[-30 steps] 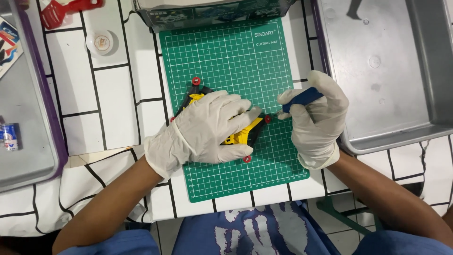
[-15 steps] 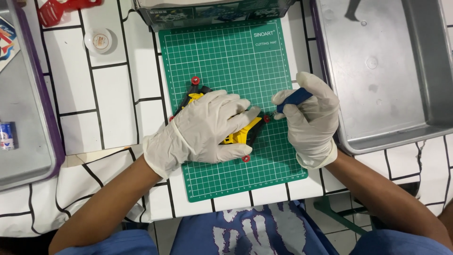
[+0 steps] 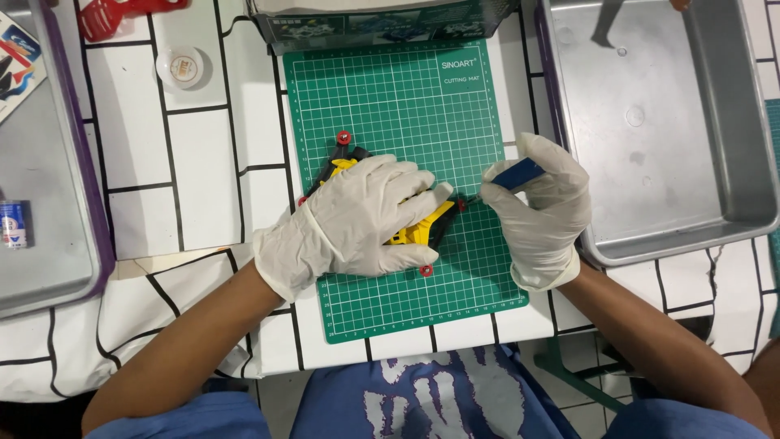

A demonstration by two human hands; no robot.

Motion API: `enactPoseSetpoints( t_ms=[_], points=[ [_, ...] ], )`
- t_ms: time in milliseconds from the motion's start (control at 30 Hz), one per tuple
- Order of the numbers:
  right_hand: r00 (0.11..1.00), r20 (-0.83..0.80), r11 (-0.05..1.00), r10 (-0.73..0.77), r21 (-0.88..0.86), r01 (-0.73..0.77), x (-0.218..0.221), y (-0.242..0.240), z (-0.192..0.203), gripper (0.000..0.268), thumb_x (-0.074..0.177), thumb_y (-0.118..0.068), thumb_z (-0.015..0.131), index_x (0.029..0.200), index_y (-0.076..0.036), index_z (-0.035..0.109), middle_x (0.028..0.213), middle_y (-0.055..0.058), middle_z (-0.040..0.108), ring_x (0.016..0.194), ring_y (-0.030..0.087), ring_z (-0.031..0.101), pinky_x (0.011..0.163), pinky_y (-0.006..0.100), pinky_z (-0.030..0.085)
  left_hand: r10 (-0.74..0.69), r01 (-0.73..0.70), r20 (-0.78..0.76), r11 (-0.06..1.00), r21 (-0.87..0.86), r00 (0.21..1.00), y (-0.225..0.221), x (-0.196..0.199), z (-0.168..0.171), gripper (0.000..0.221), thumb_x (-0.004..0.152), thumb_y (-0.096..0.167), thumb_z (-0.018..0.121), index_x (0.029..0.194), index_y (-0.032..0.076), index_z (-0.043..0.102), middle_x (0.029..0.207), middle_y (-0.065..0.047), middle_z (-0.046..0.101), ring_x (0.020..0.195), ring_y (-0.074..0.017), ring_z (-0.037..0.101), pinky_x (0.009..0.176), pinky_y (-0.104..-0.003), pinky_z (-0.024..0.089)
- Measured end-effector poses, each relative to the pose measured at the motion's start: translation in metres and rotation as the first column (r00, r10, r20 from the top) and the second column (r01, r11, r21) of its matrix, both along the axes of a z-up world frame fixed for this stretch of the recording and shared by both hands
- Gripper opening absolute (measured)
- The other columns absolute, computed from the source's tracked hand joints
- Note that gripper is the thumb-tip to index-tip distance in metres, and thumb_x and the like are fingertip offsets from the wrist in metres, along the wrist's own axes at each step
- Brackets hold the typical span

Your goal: Assembling a mini 4WD toy car by fitting plastic parts and tightening screws with a screwdriver.

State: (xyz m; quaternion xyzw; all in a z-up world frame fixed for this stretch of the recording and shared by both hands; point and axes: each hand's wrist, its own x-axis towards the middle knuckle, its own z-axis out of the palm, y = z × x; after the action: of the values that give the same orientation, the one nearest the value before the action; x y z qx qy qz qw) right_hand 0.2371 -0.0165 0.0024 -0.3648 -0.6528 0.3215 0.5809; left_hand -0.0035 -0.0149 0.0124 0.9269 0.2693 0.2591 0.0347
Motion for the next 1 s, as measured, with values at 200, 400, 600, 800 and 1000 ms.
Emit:
enactPoseSetpoints(
  t_ms=[200,400,600,800,1000],
  points=[
    [0.998,-0.044,0.994,-0.055,0.091,0.059,0.004,-0.002,0.007,0.056,0.109,0.008,0.063,0.157,-0.007,0.037,0.097,0.019,0.068,0.079,0.026,0.07,0.072,0.037,0.065,0.064,-0.066,0.024,0.992,0.11,0.998,0.001,0.003,0.001,0.08,0.103,0.067,0.028,0.131,0.0,0.062,0.114,-0.017,0.067,0.098,-0.0292,0.067,0.082,-0.041,0.055],
    [0.97,-0.071,0.971,0.234,0.075,-0.229,0.004,-0.024,-0.007,0.06,0.102,0.008,0.062,0.155,-0.006,0.04,0.098,0.021,0.07,0.076,0.029,0.072,0.072,0.038,0.067,0.34,-0.336,-0.023,0.935,0.114,0.94,0.002,0.019,-0.008,0.085,0.101,0.07,0.017,0.136,0.004,0.059,0.112,-0.013,0.064,0.093,-0.0294,0.063,0.076,-0.041,0.052],
    [0.965,-0.031,0.966,0.259,-0.019,-0.259,0.009,-0.019,-0.019,0.058,0.108,-0.007,0.061,0.159,-0.006,0.035,0.107,0.016,0.072,0.096,0.025,0.076,0.093,0.035,0.067,0.344,-0.343,0.015,0.933,0.104,0.939,0.006,0.019,-0.014,0.088,0.1,0.07,0.015,0.138,0.003,0.058,0.118,-0.016,0.065,0.096,-0.0318,0.065,0.078,-0.042,0.053],
    [0.952,-0.054,0.949,0.301,-0.086,-0.305,0.011,-0.021,-0.018,0.056,0.108,-0.004,0.06,0.158,-0.007,0.036,0.114,0.016,0.071,0.103,0.025,0.075,0.102,0.037,0.067,0.33,-0.331,0.034,0.939,0.093,0.944,0.006,0.019,-0.014,0.084,0.102,0.068,0.017,0.137,0.003,0.057,0.112,-0.015,0.063,0.091,-0.0305,0.062,0.075,-0.042,0.051],
    [0.947,-0.019,0.941,0.319,-0.11,-0.32,0.012,-0.021,-0.023,0.056,0.107,-0.006,0.062,0.157,-0.007,0.038,0.116,0.018,0.071,0.108,0.027,0.074,0.103,0.039,0.065,0.339,-0.338,0.014,0.933,0.121,0.941,0.006,0.018,-0.014,0.083,0.103,0.068,0.02,0.138,0.003,0.058,0.114,-0.015,0.065,0.095,-0.0307,0.064,0.077,-0.041,0.052]
  ],
)
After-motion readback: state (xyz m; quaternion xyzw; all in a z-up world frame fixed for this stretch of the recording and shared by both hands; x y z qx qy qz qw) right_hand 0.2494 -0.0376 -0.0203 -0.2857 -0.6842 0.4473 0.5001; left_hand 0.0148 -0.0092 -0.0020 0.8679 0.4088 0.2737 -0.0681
